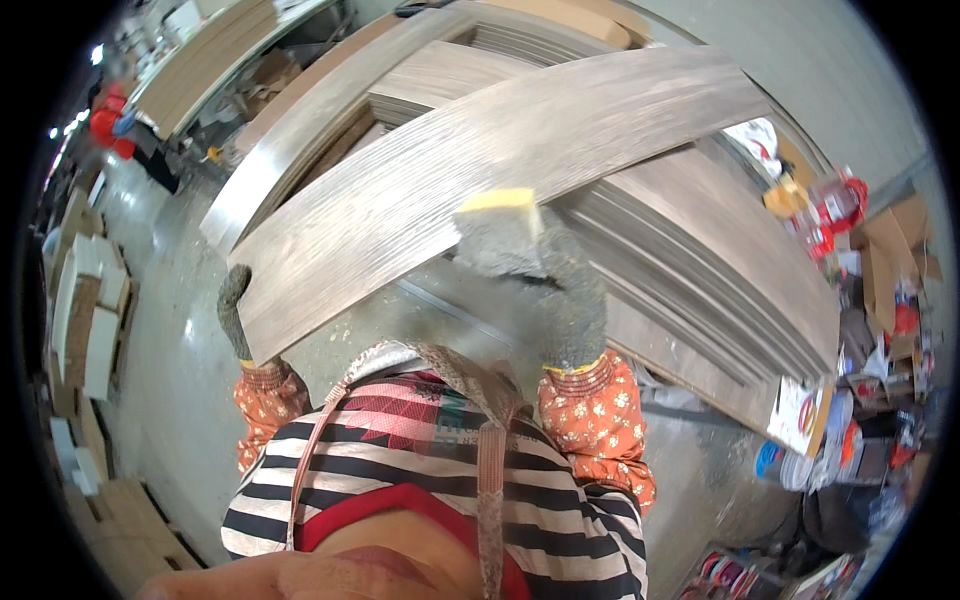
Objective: The person wipes the surface and edges of wooden planks with a cloth, handling them one at a time and placing them on a stack.
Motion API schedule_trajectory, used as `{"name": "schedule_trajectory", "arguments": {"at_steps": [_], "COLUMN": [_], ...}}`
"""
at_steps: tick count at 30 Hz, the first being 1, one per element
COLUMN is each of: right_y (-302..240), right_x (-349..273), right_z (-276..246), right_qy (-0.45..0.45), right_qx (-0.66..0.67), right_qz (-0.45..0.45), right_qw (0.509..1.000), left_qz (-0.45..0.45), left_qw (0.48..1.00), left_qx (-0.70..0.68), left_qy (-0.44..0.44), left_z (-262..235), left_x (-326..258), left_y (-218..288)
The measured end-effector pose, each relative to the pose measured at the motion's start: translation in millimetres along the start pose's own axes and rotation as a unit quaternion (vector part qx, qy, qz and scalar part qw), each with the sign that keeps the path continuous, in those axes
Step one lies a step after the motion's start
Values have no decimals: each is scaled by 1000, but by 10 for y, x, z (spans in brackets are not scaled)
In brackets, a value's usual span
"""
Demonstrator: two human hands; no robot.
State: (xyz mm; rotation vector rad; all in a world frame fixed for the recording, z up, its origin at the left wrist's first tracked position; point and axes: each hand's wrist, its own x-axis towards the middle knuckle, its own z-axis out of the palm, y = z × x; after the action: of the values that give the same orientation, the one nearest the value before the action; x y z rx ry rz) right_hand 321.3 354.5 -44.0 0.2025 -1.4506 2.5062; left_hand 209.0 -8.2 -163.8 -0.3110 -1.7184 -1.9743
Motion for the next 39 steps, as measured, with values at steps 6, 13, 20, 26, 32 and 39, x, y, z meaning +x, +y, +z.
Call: {"name": "schedule_trajectory", "arguments": {"at_steps": [6,13,20,26,32,39], "right_y": [510,1492,1863,1790,1165,489], "right_x": [620,1042,1239,1518,1485,1247], "right_z": [312,722,673,465,149,-45], "right_qy": [-215,-289,-290,-278,-272,-98], "right_qx": [-334,-46,226,227,-146,58], "right_qz": [-223,66,228,223,-2,40], "right_qw": [890,954,902,906,951,993], "left_qz": [197,117,-207,-252,-289,-165], "left_qw": [892,873,919,938,944,968], "left_qx": [397,418,-31,-21,-93,151], "left_qy": [90,222,333,237,129,111], "left_z": [-1148,-1538,-1212,-969,-929,-840], "left_x": [-618,-1096,-632,26,622,998], "left_y": [-44,358,617,117,-189,-821]}}
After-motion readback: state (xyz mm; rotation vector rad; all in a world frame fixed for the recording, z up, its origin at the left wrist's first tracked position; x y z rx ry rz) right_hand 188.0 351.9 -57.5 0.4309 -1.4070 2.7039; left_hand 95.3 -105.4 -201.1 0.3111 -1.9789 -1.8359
